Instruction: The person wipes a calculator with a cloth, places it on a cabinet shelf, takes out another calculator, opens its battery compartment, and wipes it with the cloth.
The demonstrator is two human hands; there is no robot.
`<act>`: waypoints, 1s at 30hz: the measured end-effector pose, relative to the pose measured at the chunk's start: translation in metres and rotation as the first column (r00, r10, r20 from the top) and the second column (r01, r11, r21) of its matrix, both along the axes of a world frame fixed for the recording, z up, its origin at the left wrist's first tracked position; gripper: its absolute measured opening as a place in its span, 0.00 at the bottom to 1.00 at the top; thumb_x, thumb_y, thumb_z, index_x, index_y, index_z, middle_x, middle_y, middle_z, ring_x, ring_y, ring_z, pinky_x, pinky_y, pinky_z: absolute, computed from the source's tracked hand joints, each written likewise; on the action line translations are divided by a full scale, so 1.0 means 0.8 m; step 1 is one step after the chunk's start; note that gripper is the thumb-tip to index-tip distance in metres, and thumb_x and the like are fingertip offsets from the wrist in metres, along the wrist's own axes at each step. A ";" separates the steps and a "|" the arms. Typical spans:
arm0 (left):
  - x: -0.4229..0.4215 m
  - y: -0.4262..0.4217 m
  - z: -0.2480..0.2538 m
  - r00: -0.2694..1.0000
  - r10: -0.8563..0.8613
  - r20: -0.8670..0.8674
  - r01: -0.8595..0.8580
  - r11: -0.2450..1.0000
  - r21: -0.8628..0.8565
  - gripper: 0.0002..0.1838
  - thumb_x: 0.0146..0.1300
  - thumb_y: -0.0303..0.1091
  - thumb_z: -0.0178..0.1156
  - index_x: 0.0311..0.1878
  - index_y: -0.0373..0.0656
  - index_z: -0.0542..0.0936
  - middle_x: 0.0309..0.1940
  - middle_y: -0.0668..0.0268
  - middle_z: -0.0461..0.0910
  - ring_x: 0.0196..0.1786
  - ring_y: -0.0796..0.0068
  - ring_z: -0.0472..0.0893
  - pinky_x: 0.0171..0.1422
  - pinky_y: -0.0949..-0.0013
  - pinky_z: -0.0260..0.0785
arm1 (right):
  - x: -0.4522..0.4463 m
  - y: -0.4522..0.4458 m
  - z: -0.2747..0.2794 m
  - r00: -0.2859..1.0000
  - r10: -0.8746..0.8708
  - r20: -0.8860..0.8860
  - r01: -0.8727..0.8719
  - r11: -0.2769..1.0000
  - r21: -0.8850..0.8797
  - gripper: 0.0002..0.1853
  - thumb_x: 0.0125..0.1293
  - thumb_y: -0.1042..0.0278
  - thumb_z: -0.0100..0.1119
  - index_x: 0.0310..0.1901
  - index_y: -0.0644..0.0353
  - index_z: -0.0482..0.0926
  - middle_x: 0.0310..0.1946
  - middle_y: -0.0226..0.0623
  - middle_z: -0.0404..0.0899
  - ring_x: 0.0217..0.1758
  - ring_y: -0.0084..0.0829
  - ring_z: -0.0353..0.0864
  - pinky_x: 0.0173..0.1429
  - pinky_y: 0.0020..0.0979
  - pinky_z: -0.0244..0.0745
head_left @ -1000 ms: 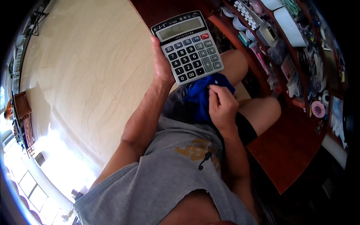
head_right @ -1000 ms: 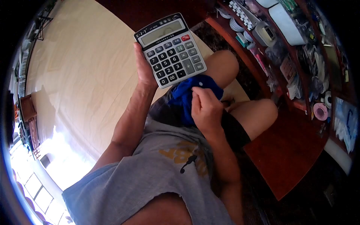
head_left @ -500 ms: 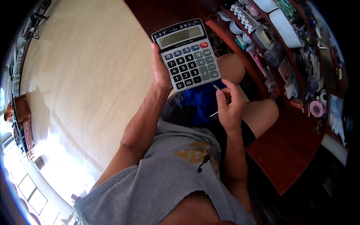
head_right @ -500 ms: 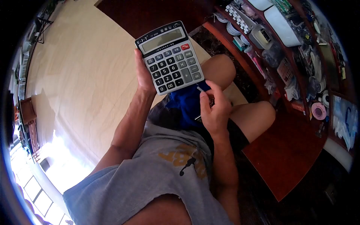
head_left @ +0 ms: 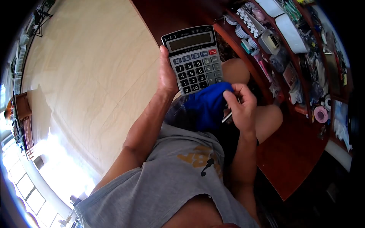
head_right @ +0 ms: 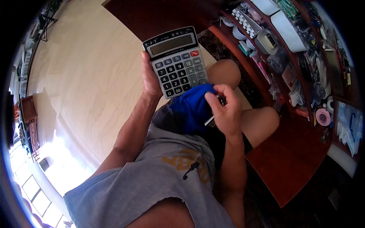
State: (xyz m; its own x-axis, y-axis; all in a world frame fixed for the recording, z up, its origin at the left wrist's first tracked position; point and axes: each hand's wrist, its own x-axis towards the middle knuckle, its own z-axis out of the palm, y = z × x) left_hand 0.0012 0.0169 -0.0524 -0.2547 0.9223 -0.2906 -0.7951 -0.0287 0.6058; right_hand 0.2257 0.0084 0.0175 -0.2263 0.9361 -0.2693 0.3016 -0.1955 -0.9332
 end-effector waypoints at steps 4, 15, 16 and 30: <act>0.004 0.000 0.007 0.995 -0.096 0.036 0.096 0.995 0.012 0.52 0.71 0.79 0.32 0.72 0.36 0.71 0.63 0.48 0.79 0.61 0.54 0.82 0.65 0.55 0.78 | -0.011 0.025 -0.010 0.999 -0.032 0.014 0.026 0.960 0.278 0.11 0.67 0.72 0.68 0.47 0.69 0.81 0.34 0.31 0.81 0.38 0.19 0.76 0.46 0.24 0.74; 0.046 -0.006 0.026 0.943 -0.287 0.170 0.271 0.956 0.111 0.44 0.77 0.71 0.34 0.69 0.36 0.73 0.60 0.52 0.81 0.60 0.59 0.83 0.67 0.58 0.76 | -0.088 0.016 0.014 0.979 0.157 0.127 -0.200 0.827 0.525 0.06 0.65 0.75 0.66 0.42 0.65 0.83 0.32 0.44 0.84 0.34 0.43 0.86 0.40 0.37 0.79; 0.048 -0.006 0.025 0.945 -0.290 0.152 0.272 0.953 0.130 0.43 0.78 0.69 0.34 0.68 0.36 0.74 0.60 0.52 0.81 0.59 0.60 0.83 0.66 0.58 0.76 | -0.095 0.016 0.015 0.969 0.145 0.200 -0.242 0.724 0.646 0.06 0.64 0.76 0.66 0.41 0.64 0.83 0.32 0.44 0.84 0.35 0.46 0.85 0.40 0.39 0.79; 0.041 -0.001 0.052 0.935 -0.157 0.319 0.138 0.987 0.081 0.45 0.75 0.73 0.37 0.71 0.38 0.72 0.63 0.51 0.80 0.62 0.57 0.81 0.69 0.55 0.75 | -0.085 -0.027 0.000 0.862 0.026 0.506 -0.439 0.537 0.720 0.08 0.60 0.79 0.62 0.40 0.58 0.77 0.30 0.37 0.71 0.30 0.39 0.79 0.31 0.37 0.75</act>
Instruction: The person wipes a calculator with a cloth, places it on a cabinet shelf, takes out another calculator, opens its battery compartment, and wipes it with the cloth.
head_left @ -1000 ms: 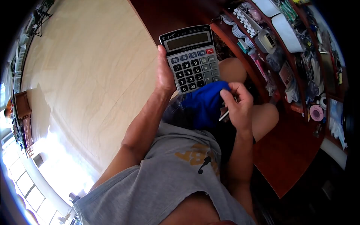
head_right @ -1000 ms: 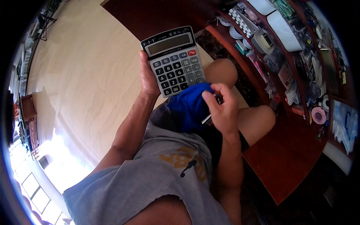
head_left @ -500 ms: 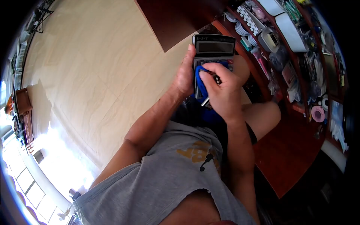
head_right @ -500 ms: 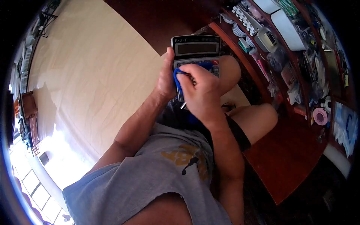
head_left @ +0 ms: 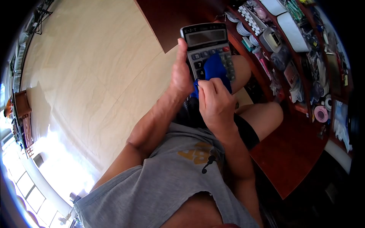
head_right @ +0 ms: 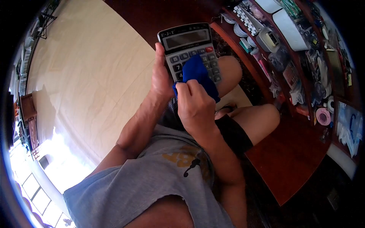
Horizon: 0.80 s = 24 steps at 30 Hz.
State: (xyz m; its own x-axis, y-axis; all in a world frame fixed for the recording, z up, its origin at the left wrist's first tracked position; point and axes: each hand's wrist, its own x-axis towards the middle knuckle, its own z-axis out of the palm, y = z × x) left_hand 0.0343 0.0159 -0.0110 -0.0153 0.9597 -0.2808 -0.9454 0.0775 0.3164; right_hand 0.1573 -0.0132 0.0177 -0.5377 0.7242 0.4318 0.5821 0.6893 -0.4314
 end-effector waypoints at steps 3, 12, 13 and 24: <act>-0.011 0.007 -0.011 0.993 0.103 -0.056 -0.103 0.995 0.011 0.49 0.72 0.76 0.37 0.73 0.37 0.70 0.65 0.47 0.77 0.66 0.51 0.79 0.71 0.52 0.73 | 0.016 -0.008 -0.011 0.998 0.054 -0.011 -0.055 0.998 -0.037 0.08 0.61 0.78 0.63 0.42 0.58 0.79 0.31 0.38 0.73 0.32 0.41 0.80 0.33 0.38 0.76; -0.049 0.012 -0.064 0.990 0.124 0.064 -0.127 0.991 0.041 0.48 0.70 0.76 0.44 0.72 0.38 0.71 0.64 0.49 0.78 0.64 0.49 0.80 0.68 0.47 0.75 | 0.076 -0.007 -0.042 0.971 -0.179 -0.160 0.124 0.945 -0.302 0.07 0.66 0.80 0.64 0.44 0.63 0.81 0.35 0.45 0.81 0.35 0.44 0.84 0.39 0.37 0.78; -0.049 0.012 -0.068 0.990 0.101 0.096 -0.107 0.993 0.057 0.47 0.71 0.75 0.44 0.73 0.39 0.70 0.66 0.49 0.77 0.65 0.49 0.79 0.69 0.46 0.74 | 0.078 -0.005 -0.044 0.958 -0.215 -0.187 0.139 0.926 -0.352 0.07 0.66 0.80 0.64 0.45 0.64 0.81 0.35 0.45 0.82 0.35 0.43 0.84 0.40 0.36 0.78; -0.047 0.010 -0.072 0.992 0.090 0.090 -0.093 0.995 0.029 0.47 0.70 0.76 0.44 0.70 0.39 0.73 0.63 0.50 0.79 0.63 0.51 0.80 0.69 0.49 0.74 | 0.084 0.005 -0.042 0.909 -0.311 -0.276 0.160 0.874 -0.459 0.07 0.69 0.78 0.64 0.47 0.66 0.83 0.37 0.39 0.85 0.37 0.27 0.85 0.45 0.29 0.79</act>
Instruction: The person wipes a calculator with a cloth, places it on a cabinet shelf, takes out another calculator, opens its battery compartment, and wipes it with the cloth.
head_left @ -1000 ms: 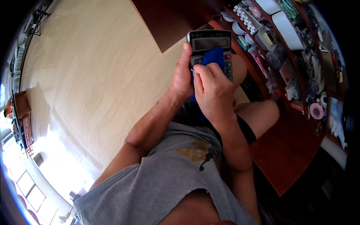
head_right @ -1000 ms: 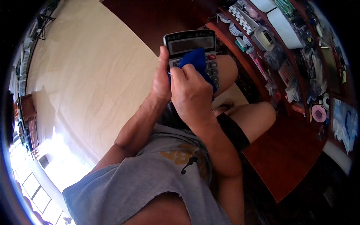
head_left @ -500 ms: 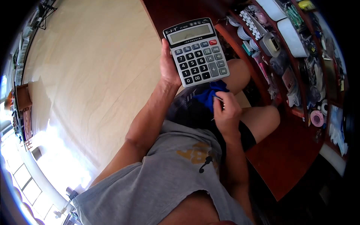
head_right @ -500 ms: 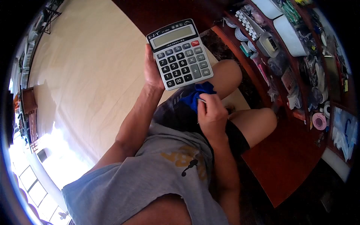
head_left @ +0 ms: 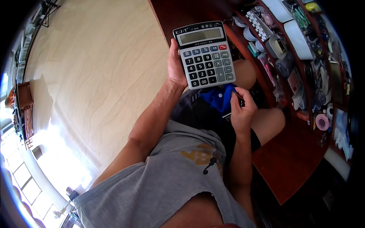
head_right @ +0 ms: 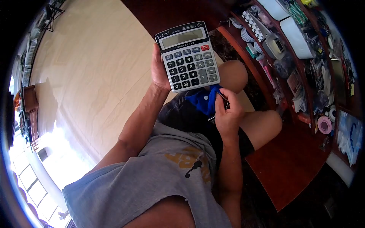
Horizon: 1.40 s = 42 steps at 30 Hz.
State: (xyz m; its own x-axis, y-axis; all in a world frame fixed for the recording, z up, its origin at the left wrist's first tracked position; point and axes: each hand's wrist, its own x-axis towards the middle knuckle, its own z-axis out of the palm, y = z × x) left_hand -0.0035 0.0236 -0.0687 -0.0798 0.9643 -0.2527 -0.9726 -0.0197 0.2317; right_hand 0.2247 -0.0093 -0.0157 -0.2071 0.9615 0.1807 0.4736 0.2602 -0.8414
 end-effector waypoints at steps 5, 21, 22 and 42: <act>0.000 -0.001 0.002 1.000 0.000 -0.023 0.000 1.000 -0.013 0.48 0.69 0.77 0.45 0.69 0.39 0.74 0.61 0.51 0.80 0.61 0.53 0.81 0.67 0.50 0.77 | -0.003 0.000 0.002 1.000 -0.003 0.021 0.003 1.000 -0.001 0.07 0.69 0.78 0.64 0.47 0.66 0.83 0.37 0.39 0.85 0.37 0.27 0.85 0.44 0.29 0.79; 0.036 -0.009 0.036 0.977 -0.176 -0.119 0.186 0.980 0.074 0.49 0.72 0.76 0.39 0.75 0.37 0.67 0.68 0.46 0.74 0.68 0.49 0.77 0.74 0.51 0.70 | -0.055 0.035 0.032 0.989 0.128 0.068 -0.141 0.960 0.240 0.07 0.67 0.76 0.64 0.45 0.63 0.82 0.37 0.45 0.83 0.38 0.44 0.85 0.42 0.38 0.79; 0.041 -0.011 0.044 0.963 -0.168 -0.210 0.176 0.984 0.021 0.50 0.71 0.76 0.39 0.75 0.37 0.67 0.68 0.46 0.74 0.67 0.49 0.77 0.74 0.51 0.70 | -0.060 0.039 0.024 0.978 0.127 0.167 -0.174 0.936 0.305 0.07 0.67 0.76 0.64 0.45 0.62 0.81 0.37 0.44 0.82 0.37 0.46 0.84 0.41 0.40 0.78; 0.050 -0.008 0.040 0.955 -0.186 -0.230 0.194 0.981 0.015 0.49 0.73 0.75 0.37 0.74 0.37 0.68 0.67 0.50 0.76 0.67 0.56 0.78 0.73 0.54 0.72 | -0.049 0.091 0.023 0.973 -0.072 0.220 -0.026 0.911 0.411 0.04 0.67 0.76 0.62 0.41 0.60 0.79 0.32 0.47 0.80 0.37 0.51 0.83 0.43 0.46 0.77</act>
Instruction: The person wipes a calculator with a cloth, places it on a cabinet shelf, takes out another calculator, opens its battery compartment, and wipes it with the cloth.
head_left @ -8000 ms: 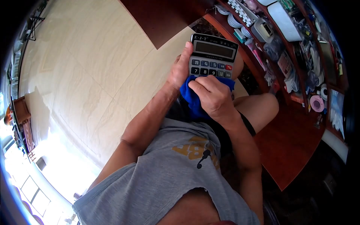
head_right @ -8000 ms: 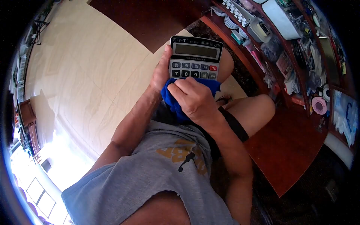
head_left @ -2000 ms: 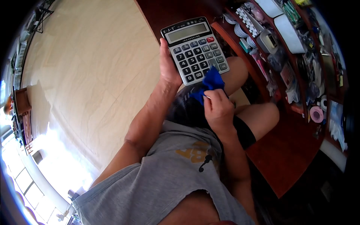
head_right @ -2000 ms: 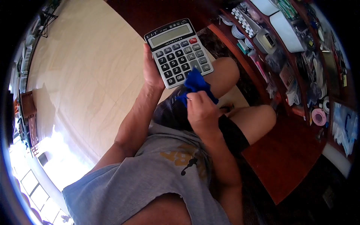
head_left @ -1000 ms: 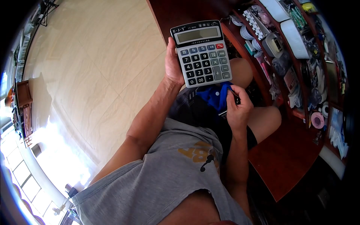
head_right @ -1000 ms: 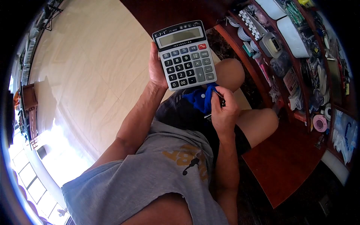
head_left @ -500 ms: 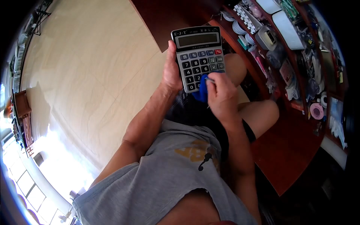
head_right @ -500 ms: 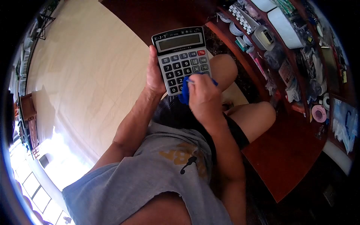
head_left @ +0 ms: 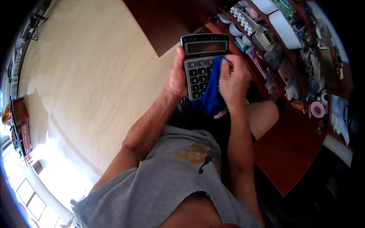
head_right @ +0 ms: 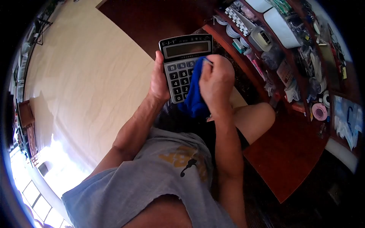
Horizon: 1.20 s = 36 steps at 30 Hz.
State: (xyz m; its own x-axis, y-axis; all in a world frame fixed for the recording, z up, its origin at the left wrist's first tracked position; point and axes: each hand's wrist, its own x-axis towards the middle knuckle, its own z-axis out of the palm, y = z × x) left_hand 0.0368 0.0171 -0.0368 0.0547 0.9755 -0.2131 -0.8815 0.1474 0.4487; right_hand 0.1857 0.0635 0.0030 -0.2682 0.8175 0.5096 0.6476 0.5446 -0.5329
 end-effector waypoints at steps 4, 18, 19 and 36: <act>0.012 -0.002 -0.015 0.997 0.042 -0.063 -0.042 0.999 0.000 0.44 0.75 0.72 0.39 0.71 0.39 0.72 0.63 0.53 0.79 0.61 0.59 0.82 0.67 0.57 0.76 | -0.045 -0.048 0.011 0.960 0.270 -0.080 -0.278 0.952 -0.126 0.05 0.66 0.75 0.64 0.43 0.60 0.81 0.36 0.45 0.84 0.38 0.48 0.85 0.44 0.42 0.79; 0.004 -0.012 -0.020 0.998 0.019 0.059 -0.014 0.997 -0.081 0.41 0.77 0.69 0.39 0.69 0.39 0.73 0.59 0.54 0.82 0.57 0.61 0.84 0.62 0.59 0.79 | -0.021 -0.016 0.008 0.977 0.034 0.208 -0.032 0.999 -0.013 0.04 0.68 0.75 0.61 0.43 0.59 0.78 0.36 0.45 0.80 0.39 0.51 0.82 0.43 0.46 0.76; 0.002 -0.012 -0.017 0.999 0.017 0.047 -0.013 0.997 -0.074 0.43 0.76 0.70 0.39 0.70 0.39 0.73 0.60 0.53 0.81 0.58 0.60 0.84 0.63 0.58 0.79 | -0.009 -0.007 0.005 0.985 -0.004 0.174 0.004 1.000 -0.002 0.04 0.67 0.78 0.58 0.41 0.60 0.76 0.34 0.44 0.79 0.35 0.50 0.81 0.41 0.49 0.74; -0.018 -0.002 -0.021 0.980 0.054 0.192 -0.055 0.998 0.003 0.48 0.71 0.75 0.43 0.75 0.38 0.67 0.69 0.46 0.73 0.69 0.48 0.75 0.75 0.45 0.68 | -0.043 -0.089 -0.001 0.888 0.458 0.041 -0.423 0.849 -0.318 0.07 0.64 0.76 0.65 0.41 0.56 0.76 0.32 0.43 0.78 0.36 0.48 0.82 0.39 0.44 0.76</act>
